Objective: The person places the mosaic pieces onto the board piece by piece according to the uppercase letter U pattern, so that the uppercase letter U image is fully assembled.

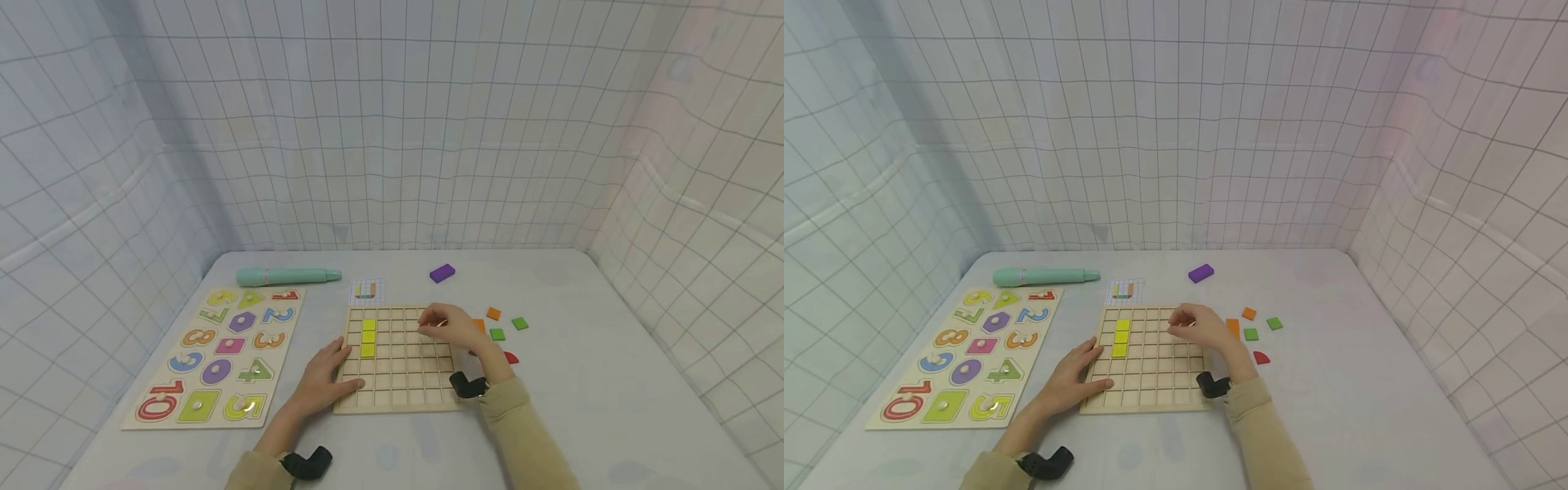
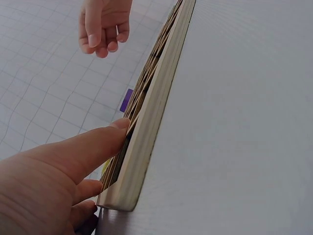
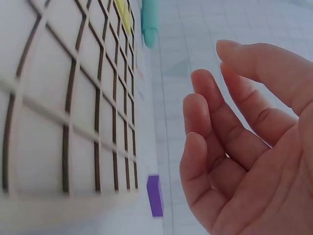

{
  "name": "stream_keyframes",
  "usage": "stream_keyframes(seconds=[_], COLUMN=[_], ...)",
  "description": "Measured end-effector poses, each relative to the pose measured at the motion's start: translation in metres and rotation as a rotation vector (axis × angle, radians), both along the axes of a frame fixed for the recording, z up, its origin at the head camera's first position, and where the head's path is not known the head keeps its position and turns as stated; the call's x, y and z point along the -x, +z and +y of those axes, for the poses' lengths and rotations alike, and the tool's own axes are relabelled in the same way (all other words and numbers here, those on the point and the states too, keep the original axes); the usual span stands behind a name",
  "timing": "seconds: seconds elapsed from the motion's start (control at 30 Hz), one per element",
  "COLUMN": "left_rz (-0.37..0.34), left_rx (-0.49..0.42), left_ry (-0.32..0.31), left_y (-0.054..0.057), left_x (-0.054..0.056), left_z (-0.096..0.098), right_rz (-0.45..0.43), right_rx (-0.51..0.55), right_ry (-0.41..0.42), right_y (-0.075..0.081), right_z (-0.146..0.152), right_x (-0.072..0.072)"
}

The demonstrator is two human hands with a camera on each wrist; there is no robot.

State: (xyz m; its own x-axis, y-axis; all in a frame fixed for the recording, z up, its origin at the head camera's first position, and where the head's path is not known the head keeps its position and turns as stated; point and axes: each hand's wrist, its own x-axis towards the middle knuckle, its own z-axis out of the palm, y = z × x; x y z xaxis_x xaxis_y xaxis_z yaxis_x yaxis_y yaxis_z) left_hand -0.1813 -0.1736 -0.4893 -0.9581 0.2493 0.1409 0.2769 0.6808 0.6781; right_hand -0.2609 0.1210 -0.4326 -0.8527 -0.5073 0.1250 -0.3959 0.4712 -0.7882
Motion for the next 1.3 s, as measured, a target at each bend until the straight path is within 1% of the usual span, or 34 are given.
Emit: stream_keyframes(seconds=[0.1, 0.2, 0.4, 0.57, 0.73, 0.9, 1.07, 1.17, 1.3], left_rz=[-0.011, -0.02, -0.025, -0.019, -0.023, -0.035, -0.001, 0.012, 0.004], left_rx=[0.006, 0.011, 0.019, 0.014, 0.027, 0.013, 0.009, 0.008, 0.013], left_ry=[0.001, -0.001, -0.007, -0.005, -0.011, -0.003, 0.003, 0.004, 0.008], left_y=[0.0, 0.001, 0.001, 0.001, 0.0, 0.001, 0.0, 0.0, 0.0], left_x=[0.0, 0.0, 0.001, 0.002, 0.002, 0.002, 0.0, 0.0, 0.0], left_z=[0.0, 0.0, 0.0, -0.001, -0.001, 0.0, 0.001, 0.001, 0.001], right_rz=[-0.011, -0.044, -0.122, -0.124, -0.147, -0.17, -0.218, -0.231, -0.229], right_rx=[-0.019, -0.02, -0.002, -0.01, -0.002, 0.004, 0.021, -0.003, -0.039], right_ry=[-0.038, -0.064, -0.102, -0.123, -0.121, -0.109, -0.124, -0.128, -0.121], right_y=[0.001, 0.001, -0.006, -0.012, -0.018, -0.022, -0.022, -0.022, -0.022], right_z=[0.015, 0.029, 0.053, 0.066, 0.077, 0.09, 0.095, 0.097, 0.1], right_x=[-0.002, -0.004, -0.006, -0.005, -0.003, -0.003, -0.006, -0.008, -0.01])
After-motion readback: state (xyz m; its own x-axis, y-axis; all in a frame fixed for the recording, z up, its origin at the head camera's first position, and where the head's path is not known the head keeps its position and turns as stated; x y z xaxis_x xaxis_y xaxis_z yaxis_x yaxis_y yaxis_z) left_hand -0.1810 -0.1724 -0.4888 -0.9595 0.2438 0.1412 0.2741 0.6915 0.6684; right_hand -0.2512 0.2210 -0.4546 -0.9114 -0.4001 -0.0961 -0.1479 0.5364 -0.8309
